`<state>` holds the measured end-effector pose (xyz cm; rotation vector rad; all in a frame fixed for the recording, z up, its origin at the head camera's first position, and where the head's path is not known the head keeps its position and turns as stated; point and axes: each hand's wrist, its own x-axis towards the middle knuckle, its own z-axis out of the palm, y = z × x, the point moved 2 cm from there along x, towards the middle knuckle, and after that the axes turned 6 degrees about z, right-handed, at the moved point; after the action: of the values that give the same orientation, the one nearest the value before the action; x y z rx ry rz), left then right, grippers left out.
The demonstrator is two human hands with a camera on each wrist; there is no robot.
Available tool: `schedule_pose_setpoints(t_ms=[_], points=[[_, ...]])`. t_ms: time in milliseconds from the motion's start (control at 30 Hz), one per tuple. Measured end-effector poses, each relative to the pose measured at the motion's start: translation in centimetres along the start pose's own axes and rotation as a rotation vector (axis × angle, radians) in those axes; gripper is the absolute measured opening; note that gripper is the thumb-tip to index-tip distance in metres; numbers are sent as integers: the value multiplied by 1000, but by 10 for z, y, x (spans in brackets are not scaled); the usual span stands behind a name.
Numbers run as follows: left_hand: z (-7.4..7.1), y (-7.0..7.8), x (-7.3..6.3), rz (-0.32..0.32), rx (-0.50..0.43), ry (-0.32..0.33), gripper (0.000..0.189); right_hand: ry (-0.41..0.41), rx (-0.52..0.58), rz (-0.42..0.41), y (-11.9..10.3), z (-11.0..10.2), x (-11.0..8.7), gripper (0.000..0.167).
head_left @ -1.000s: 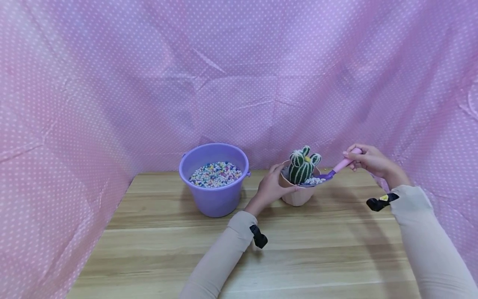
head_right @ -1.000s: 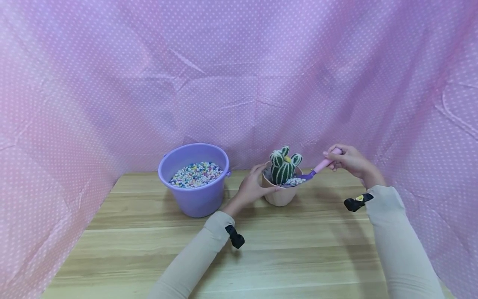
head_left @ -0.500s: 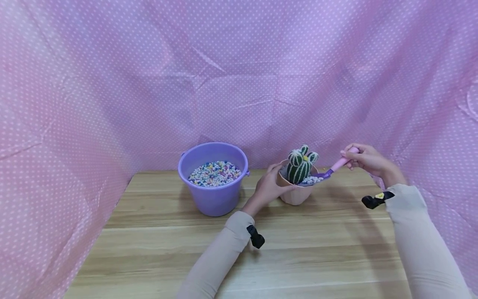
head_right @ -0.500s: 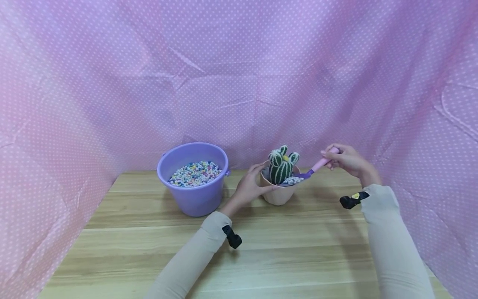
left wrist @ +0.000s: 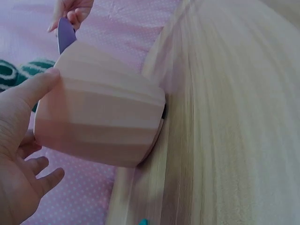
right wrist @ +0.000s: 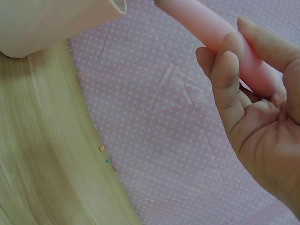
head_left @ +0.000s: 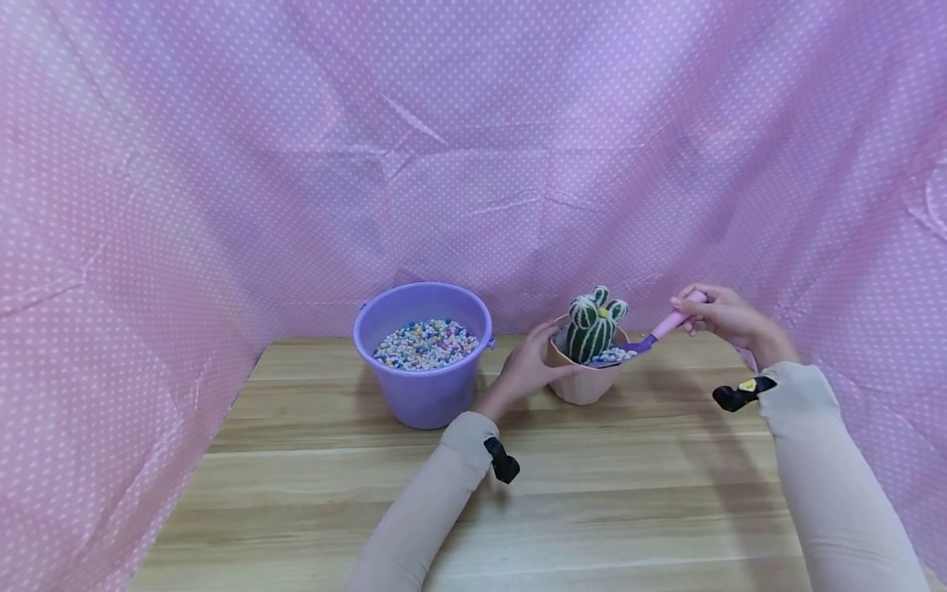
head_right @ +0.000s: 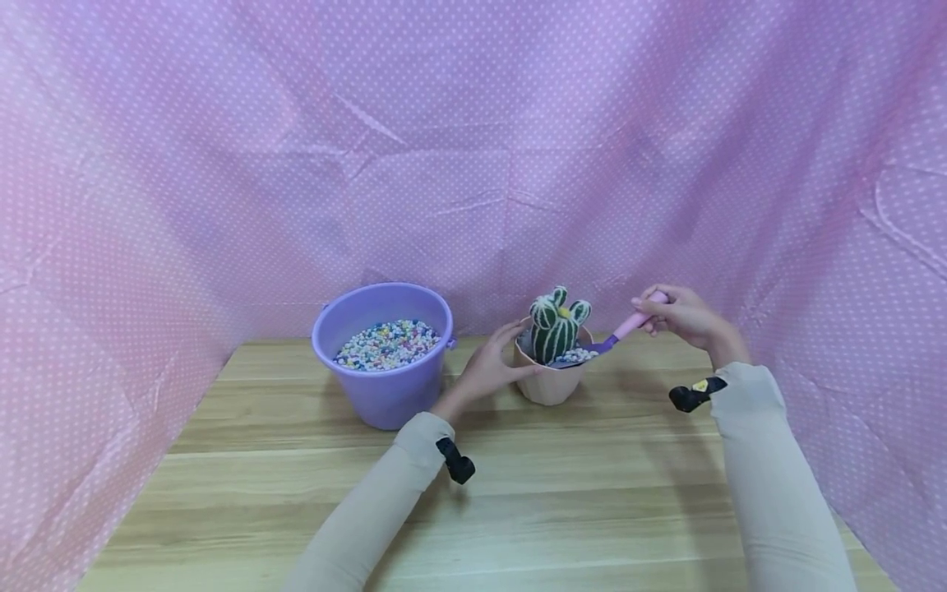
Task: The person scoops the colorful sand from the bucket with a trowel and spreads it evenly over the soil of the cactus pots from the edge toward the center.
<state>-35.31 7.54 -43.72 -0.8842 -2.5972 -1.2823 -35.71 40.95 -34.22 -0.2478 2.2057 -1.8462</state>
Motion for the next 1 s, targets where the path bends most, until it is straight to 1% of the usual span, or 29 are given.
schedule_pose_setpoints(t_ms=[100,200,333,433,467,500,567,600,733,800,900,1000], points=[[-2,-3,1,11,5,-3,87,-1,-3,9,0,1,0,14],[-4,-3,1,11,21,7,87,-5,-8,13,0,2,0,15],[-9,1,1,4,39,10,84,1,-21,16,-2,1,-1,14],[-12,3,1,7,34,13,82,7,-20,24,-2,0,-1,12],[-14,4,1,7,19,14,82,7,-20,26,-2,0,-1,11],[-15,3,2,4,-5,14,82,6,-22,29,-2,-1,-1,11],[-16,2,3,-4,-84,6,82,2,-26,31,-2,-1,-1,9],[-16,1,3,-9,-135,-4,83,0,-31,31,-2,-1,-1,9],[-13,-8,7,-49,-391,-54,85,-1,-58,30,0,-1,0,11],[-10,-13,9,-63,-487,-71,85,0,-58,30,0,-1,0,12],[-6,-20,12,-86,-576,-76,85,-1,-51,25,0,-1,0,13],[-3,-24,13,-102,-614,-74,85,0,-47,20,0,-1,-2,12]])
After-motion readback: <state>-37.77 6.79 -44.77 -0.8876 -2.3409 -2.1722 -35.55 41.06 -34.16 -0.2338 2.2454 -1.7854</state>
